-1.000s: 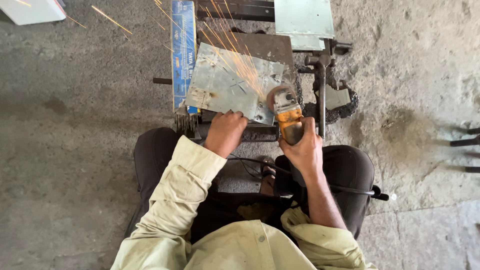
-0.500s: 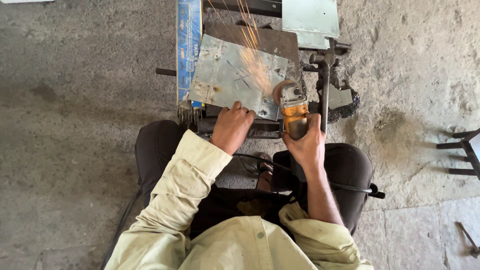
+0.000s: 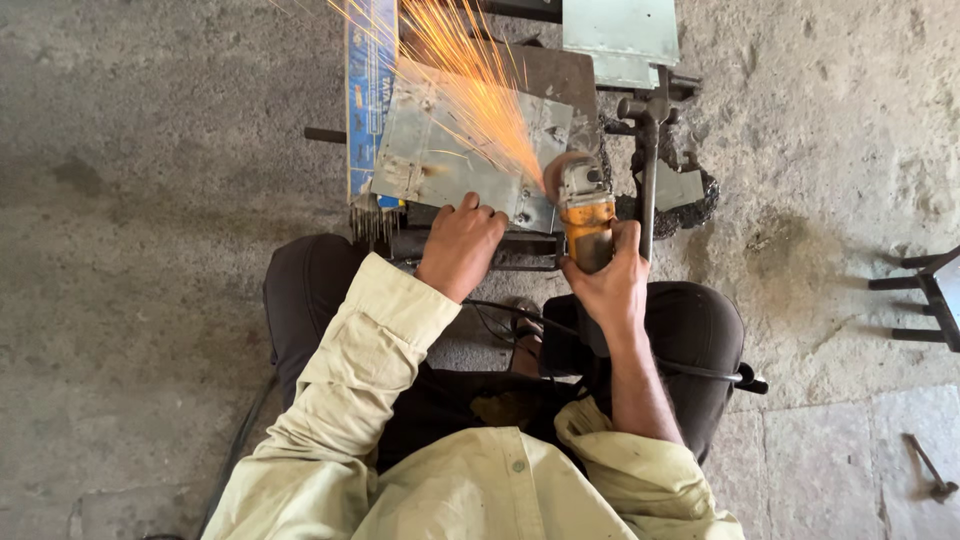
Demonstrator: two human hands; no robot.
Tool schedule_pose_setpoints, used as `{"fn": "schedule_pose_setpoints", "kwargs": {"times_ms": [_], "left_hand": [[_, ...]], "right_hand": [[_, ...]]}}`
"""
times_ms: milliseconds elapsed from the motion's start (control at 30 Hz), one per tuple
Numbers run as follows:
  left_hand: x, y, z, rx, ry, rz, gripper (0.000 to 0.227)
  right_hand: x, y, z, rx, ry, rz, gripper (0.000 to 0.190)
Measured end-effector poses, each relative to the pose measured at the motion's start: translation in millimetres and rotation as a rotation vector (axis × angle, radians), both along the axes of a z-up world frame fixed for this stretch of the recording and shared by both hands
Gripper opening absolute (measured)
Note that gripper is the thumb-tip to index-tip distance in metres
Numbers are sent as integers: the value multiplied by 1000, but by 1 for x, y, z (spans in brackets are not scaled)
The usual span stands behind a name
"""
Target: The person welds a metal plate using a handheld welding tool, creating bright sparks. After welding, the person uses a hammer to tap the plate and then smooths the surface with an angle grinder, generating a shower of sparks.
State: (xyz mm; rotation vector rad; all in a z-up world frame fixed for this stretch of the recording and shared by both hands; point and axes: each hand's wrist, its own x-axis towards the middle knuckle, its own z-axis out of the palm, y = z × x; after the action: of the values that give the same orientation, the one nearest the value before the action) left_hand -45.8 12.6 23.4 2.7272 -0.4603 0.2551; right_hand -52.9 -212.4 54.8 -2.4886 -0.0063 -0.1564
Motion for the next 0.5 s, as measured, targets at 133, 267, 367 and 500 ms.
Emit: {"fn": "schedule_pose_setpoints", "kwargs": {"times_ms": [133,267,367,500], "left_hand": [[5,1,2,26,2,-22,16],[3,-1,0,20,-7,-5,12],[4,0,2,41,-32,-9,13],[1,0,4,35,-27,2,14]], "right_hand": [[3,-3,0,-5,53,-2,63],[1,-3,-4,3,-7,19,64],[5,-2,-5,19,65,8,62],[16,-3,-3,1,23,-19,65]]}}
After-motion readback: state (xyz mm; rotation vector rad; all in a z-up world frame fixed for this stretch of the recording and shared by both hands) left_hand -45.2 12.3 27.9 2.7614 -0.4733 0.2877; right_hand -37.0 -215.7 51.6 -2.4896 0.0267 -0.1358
